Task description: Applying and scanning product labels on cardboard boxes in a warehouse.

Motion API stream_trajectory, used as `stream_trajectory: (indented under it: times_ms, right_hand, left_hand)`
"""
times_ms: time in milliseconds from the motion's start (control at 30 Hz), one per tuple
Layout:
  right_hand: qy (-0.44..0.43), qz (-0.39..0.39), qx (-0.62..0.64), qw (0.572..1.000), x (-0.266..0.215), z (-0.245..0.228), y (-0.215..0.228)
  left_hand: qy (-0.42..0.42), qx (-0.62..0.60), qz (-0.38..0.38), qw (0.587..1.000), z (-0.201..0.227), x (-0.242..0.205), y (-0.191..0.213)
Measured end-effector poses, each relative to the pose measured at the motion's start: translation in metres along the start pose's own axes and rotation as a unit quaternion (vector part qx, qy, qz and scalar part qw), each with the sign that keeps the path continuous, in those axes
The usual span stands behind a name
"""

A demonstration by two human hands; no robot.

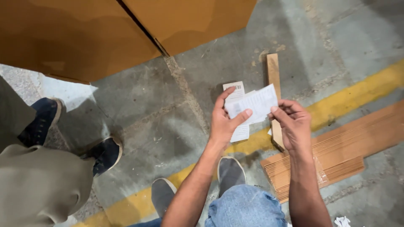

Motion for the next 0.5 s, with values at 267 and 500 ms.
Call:
stream_trajectory:
  times_ms: [267,500]
  right_hand:
    - [0.029,-0.025,-0.114,0.993,-0.020,-0.008,-0.010]
    - [0.104,-0.022,-0.101,0.989,-0.026,-0.034,-0.031]
  left_hand:
    - [-0.123,0.309,-0.039,0.942,0.063,-0.012,-0.025]
    - [-0.001,0.127,-0.007,0.992,0.034,-0.019,-0.034]
Point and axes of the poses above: each hand's wrist, its own x-axis towards the middle knuckle, its own y-axis out of the back of the hand, z = x × y, the point moved 3 cm from there along x, towards the middle knuckle, and after that the axes turned 5 degrees about -x, right-handed, at the moved point
